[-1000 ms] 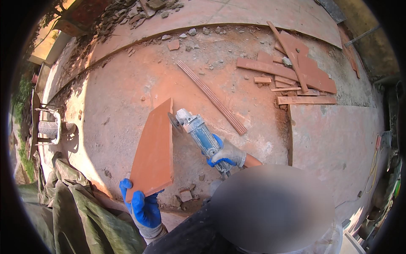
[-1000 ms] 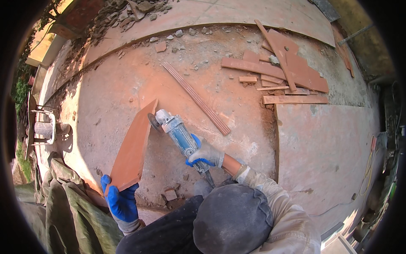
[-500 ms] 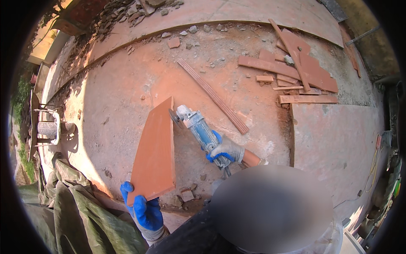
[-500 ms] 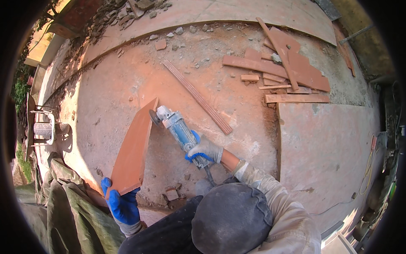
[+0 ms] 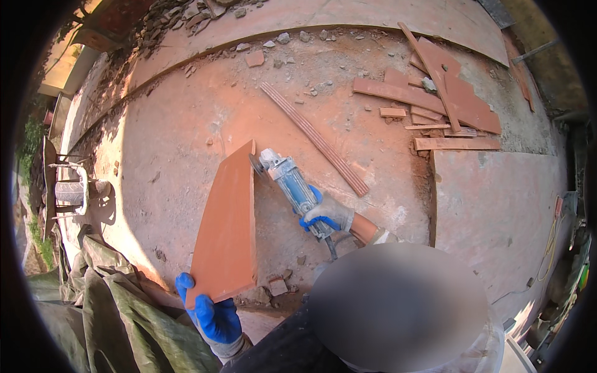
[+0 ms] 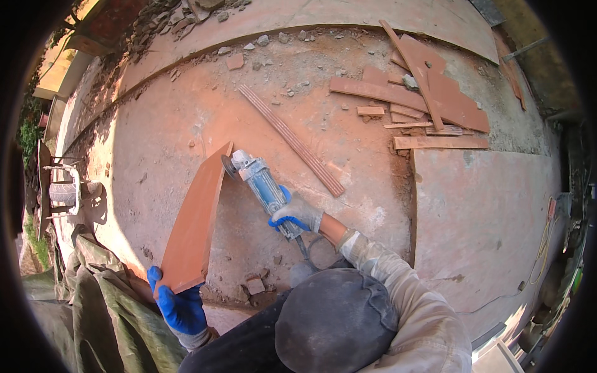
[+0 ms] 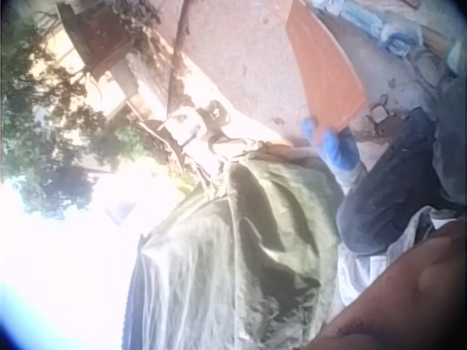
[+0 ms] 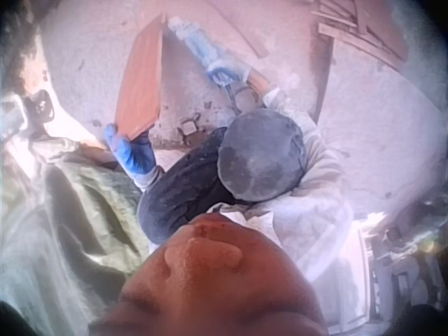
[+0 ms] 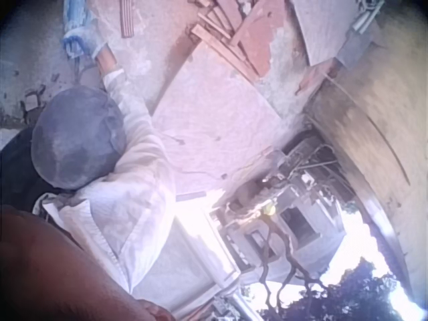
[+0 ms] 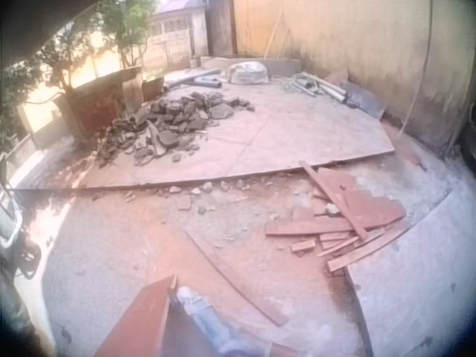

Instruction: The person uses an angle grinder to cut a red rectangular tile on the ground. They reposition the tile and continue cutting along its edges, then lift and inspect the cut piece before placing it on a nearby tiled surface.

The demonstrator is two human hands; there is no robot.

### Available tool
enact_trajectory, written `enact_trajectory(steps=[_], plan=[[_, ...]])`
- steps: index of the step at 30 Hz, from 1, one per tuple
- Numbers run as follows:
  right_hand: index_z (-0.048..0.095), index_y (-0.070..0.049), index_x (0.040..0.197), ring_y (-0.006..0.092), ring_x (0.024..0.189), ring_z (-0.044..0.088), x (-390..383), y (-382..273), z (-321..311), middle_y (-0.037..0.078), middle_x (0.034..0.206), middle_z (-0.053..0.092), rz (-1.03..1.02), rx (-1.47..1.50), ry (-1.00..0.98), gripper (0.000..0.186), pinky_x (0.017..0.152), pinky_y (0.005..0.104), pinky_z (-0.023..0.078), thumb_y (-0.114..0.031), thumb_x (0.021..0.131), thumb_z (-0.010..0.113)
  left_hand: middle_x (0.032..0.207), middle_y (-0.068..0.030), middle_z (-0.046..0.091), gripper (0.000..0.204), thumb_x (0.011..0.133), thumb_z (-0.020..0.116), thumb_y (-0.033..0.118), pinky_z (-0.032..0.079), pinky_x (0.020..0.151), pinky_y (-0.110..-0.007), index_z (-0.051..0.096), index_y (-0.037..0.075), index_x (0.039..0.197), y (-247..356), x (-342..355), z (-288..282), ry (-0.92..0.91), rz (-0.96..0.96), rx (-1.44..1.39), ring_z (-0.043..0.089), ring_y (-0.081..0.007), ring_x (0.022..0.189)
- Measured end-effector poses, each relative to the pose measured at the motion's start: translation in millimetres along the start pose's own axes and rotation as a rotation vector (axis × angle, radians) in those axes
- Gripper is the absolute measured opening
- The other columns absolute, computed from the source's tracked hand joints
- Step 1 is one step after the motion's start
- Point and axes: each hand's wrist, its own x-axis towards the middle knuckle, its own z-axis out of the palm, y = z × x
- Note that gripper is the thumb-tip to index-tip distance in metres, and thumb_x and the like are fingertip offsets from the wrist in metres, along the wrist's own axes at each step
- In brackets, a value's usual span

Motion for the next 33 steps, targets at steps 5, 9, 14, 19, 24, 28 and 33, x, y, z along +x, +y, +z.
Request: enact_trajectory(steps=[5, 9, 14, 19, 24, 28, 33], plan=[[0.051, -0.004, 0.154, 0.0242, 0.093, 0.076, 7.7, -4.3, -0.3, 0.014, 0.113, 0.072, 0.014, -0.014, 0.013, 0.085, 0.075, 0.0401, 0.069, 0.004, 0.076, 0.085, 0.148, -0.0172, 0.056, 0.053, 0.103, 0.074, 0.024, 0.044, 0.124, -0.05, 0.045, 0.008, 0.145, 6.8, -2.9, 3.2, 0.133, -0.114, -0.009, 0.055, -0.0314, 0.145], [0.052, -0.004, 0.152, 0.0247, 0.091, 0.076, 15.2, -3.8, -0.7, 0.014, 0.113, 0.072, 0.036, -0.039, 0.058, 0.083, 0.074, 0.0402, 0.069, 0.004, 0.077, 0.085, 0.148, -0.0172, 0.056, 0.053, 0.104, 0.074, 0.023, 0.048, 0.122, -0.049, 0.045, 0.007, 0.145, 8.4, -2.3, 5.0, 0.139, -0.104, 0.002, 0.056, -0.0315, 0.144], [0.048, 0.001, 0.148, 0.0256, 0.075, 0.076, 22.2, -2.4, -2.0, 0.016, 0.103, 0.07, -0.008, 0.082, 0.018, 0.078, 0.062, 0.0413, 0.067, 0.005, 0.078, 0.083, 0.147, -0.0171, 0.056, 0.054, 0.104, 0.074, 0.024, 0.049, 0.121, -0.049, 0.045, 0.007, 0.146, 8.5, -2.3, 2.9, 0.142, -0.104, 0.001, 0.056, -0.0314, 0.144], [0.053, -0.004, 0.15, 0.0244, 0.089, 0.077, 24.3, -5.9, -7.4, 0.015, 0.114, 0.072, 0.073, 0.064, 0.015, 0.08, 0.071, 0.042, 0.069, 0.005, 0.078, 0.084, 0.148, -0.0161, 0.056, 0.055, 0.105, 0.074, 0.026, 0.048, 0.122, -0.049, 0.046, 0.007, 0.148, 8.2, -2.5, 1.4, 0.15, -0.091, 0.008, 0.056, -0.0312, 0.144], [0.052, -0.005, 0.151, 0.0235, 0.087, 0.076, 10.3, -1.7, -1.5, 0.014, 0.113, 0.071, 0.027, 0.053, -0.017, 0.081, 0.07, 0.0403, 0.069, 0.004, 0.077, 0.084, 0.15, -0.0151, 0.054, 0.057, 0.105, 0.074, 0.027, 0.047, 0.123, -0.049, 0.046, 0.006, 0.15, 7.4, -2.0, 0.4, 0.134, -0.074, 0.009, 0.055, -0.0308, 0.145], [0.053, -0.005, 0.15, 0.023, 0.086, 0.075, 8.5, -0.6, -1.4, 0.014, 0.112, 0.07, 0.003, 0.063, -0.011, 0.08, 0.071, 0.0394, 0.069, 0.004, 0.077, 0.084, 0.15, -0.0143, 0.054, 0.059, 0.106, 0.074, 0.028, 0.047, 0.123, -0.049, 0.045, 0.005, 0.153, 5.0, -4.3, -0.3, 0.187, -0.051, 0.013, 0.054, -0.0302, 0.146], [0.052, -0.002, 0.147, 0.024, 0.081, 0.076, 25.6, -2.4, -2.7, 0.015, 0.106, 0.07, 0.006, 0.07, 0.012, 0.075, 0.067, 0.0401, 0.068, 0.004, 0.079, 0.083, 0.15, -0.0146, 0.054, 0.058, 0.106, 0.073, 0.027, 0.047, 0.123, -0.048, 0.046, 0.005, 0.152, 7.0, -1.7, -1.0, 0.131, -0.072, -0.004, 0.054, -0.0305, 0.146]])
